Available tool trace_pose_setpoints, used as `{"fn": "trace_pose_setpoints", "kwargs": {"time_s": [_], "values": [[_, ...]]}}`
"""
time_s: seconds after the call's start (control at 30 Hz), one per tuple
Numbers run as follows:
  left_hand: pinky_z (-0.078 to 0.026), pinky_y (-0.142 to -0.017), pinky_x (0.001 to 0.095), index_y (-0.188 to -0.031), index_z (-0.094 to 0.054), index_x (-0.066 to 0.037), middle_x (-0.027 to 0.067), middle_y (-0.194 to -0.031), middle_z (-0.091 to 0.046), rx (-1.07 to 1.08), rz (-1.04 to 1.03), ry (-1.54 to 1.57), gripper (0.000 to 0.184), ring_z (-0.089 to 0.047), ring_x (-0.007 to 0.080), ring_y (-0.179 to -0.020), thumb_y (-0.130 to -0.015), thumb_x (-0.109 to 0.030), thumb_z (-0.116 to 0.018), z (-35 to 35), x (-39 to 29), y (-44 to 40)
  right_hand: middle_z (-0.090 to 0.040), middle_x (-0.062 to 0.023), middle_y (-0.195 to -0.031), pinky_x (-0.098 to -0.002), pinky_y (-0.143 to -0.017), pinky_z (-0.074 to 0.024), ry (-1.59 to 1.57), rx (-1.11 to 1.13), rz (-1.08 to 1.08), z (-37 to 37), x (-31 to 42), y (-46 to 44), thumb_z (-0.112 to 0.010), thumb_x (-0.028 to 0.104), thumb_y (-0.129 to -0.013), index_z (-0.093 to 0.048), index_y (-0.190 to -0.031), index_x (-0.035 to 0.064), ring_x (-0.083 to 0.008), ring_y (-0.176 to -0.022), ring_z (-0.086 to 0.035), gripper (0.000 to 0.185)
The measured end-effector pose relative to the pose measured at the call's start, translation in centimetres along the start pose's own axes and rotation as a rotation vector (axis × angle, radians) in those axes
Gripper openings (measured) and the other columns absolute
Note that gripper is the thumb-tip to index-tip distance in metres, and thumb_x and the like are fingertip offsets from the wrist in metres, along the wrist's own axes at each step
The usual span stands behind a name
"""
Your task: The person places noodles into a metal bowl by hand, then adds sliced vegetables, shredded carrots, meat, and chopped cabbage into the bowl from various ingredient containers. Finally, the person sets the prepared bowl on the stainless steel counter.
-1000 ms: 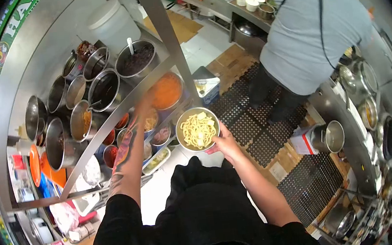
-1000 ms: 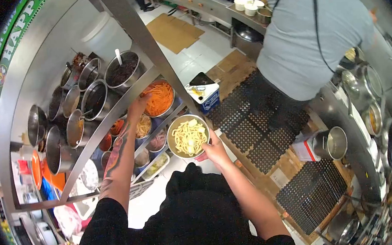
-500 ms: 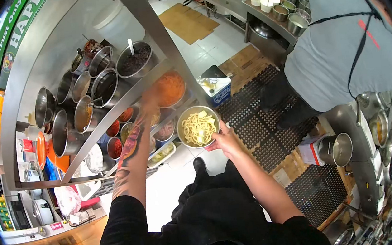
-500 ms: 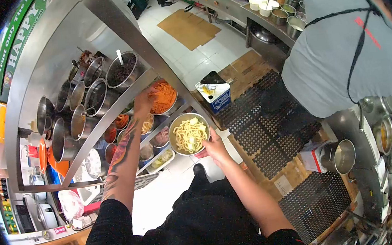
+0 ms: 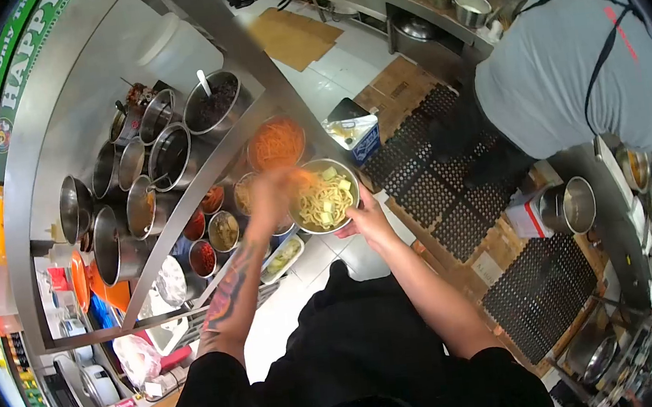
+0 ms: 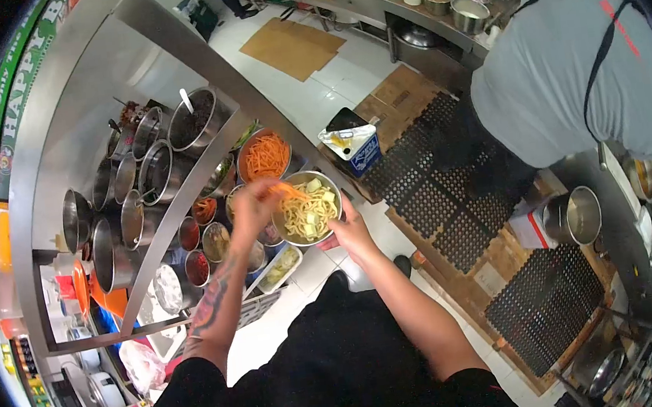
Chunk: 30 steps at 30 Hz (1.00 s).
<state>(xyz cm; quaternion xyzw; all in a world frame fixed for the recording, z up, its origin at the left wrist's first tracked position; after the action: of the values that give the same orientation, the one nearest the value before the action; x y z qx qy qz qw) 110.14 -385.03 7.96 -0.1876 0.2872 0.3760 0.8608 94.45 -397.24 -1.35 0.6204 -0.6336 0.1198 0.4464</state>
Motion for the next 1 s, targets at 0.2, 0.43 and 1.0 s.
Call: {"fn": "trace_pose_setpoints", "kwargs": {"time_s": [0.2,0.43,1.0], "values": [[-0.050,-0.092,0.0404,-0.109,-0.068,-0.006,0.0174,-0.123,-0.065,0.138,-0.174,0.027,0.028,-0.063,0.0354,-0.110,-0.082,-0.003,-0.066,-1.6,-2.7,5.6,-0.058,-0.0192,-0.124,-0.0335,-0.055,-0.0623,0.027,-0.134,0.071,-0.4,-4.4,1.3,-0.048,-0.003,-0.090,-0.022,-0.154,0.0144,-0.0276,-0.071,-0.071,0.072],[-0.033,-0.111,0.0474,-0.117,-0.062,0.001,0.0223,-0.139,-0.052,0.281,-0.382,0.082,0.029,-0.046,0.0416,-0.132,-0.090,-0.007,-0.058,-7.2,2.2,11.0,-0.058,-0.0148,-0.124,-0.0318,-0.059,-0.0629,-0.013,-0.395,0.095,0.2,-12.9,4.3,-0.050,-0.004,-0.087,-0.028,-0.151,0.0127,-0.0240,-0.083,-0.070,0.070],[-0.051,-0.094,0.0375,-0.109,-0.068,-0.002,0.0174,-0.115,-0.068,0.241,-0.337,-0.023,0.026,-0.066,0.0313,-0.108,-0.086,0.005,-0.060,-17.2,15.5,12.7,-0.049,-0.0158,-0.139,-0.0306,-0.058,-0.0631,-0.168,-0.399,-0.011,10.1,-29.8,-1.2,-0.044,-0.009,-0.083,-0.018,-0.155,0.0175,-0.0283,-0.094,-0.070,0.081]]}}
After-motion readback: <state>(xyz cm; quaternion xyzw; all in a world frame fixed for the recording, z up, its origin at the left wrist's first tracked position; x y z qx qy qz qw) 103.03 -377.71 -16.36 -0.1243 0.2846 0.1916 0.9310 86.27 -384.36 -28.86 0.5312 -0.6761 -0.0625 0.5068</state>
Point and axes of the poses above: each hand's wrist, its own y-axis away from the middle knuckle, its own z-axis out of the back of the hand, x = y × z, the point moved 8 cm from there along -y, towards the middle knuckle
